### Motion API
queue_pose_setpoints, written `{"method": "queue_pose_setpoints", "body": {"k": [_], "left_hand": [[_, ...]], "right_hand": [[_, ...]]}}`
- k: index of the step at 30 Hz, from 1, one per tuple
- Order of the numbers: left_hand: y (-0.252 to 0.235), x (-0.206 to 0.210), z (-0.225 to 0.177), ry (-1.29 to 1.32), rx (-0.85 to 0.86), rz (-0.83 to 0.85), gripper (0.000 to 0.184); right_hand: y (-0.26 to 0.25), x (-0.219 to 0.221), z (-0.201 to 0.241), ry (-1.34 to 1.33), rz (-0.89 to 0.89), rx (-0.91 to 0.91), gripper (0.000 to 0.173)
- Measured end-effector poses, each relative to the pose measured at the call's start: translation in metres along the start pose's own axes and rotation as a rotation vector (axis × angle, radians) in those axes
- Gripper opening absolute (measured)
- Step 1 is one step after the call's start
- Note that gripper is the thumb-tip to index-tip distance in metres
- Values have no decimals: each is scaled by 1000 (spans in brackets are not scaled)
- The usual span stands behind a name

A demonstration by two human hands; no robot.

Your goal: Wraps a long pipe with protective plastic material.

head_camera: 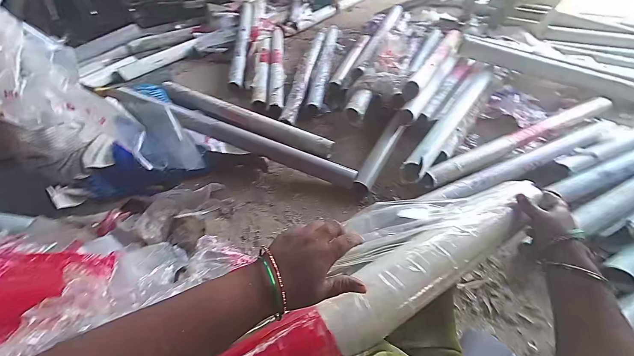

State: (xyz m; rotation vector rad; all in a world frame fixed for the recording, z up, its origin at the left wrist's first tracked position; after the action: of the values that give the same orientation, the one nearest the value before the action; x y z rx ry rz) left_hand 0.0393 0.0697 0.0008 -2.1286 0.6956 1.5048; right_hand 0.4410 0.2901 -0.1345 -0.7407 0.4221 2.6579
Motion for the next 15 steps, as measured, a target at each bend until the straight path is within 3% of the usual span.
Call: {"method": "queue_pose_setpoints", "body": {"k": [2, 7, 10, 15], "left_hand": [[-31, 12, 0, -19, -6, 25, 68], [-111, 50, -11, 62, -157, 314, 84], [-151, 69, -14, 66, -234, 388, 92], [-182, 96, -13, 167, -352, 470, 87]], "right_hand": [[13, 4, 0, 35, 0, 33, 72], [42, 15, -4, 121, 26, 58, 79], [70, 19, 7, 96, 58, 43, 79], [85, 20, 5, 83, 93, 41, 82]]}}
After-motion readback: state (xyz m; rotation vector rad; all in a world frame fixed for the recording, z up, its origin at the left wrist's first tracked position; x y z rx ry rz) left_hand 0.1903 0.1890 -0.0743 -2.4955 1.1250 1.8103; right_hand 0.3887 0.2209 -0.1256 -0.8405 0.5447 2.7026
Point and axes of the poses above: each hand's wrist, its own y-axis away from the middle knuckle, its own x-axis out of the palm, z = x × y, the point moved 8 cm from there along -y, towards the middle knuckle, and after that the axes turned 10 degrees about x, right-handed, at the moved point
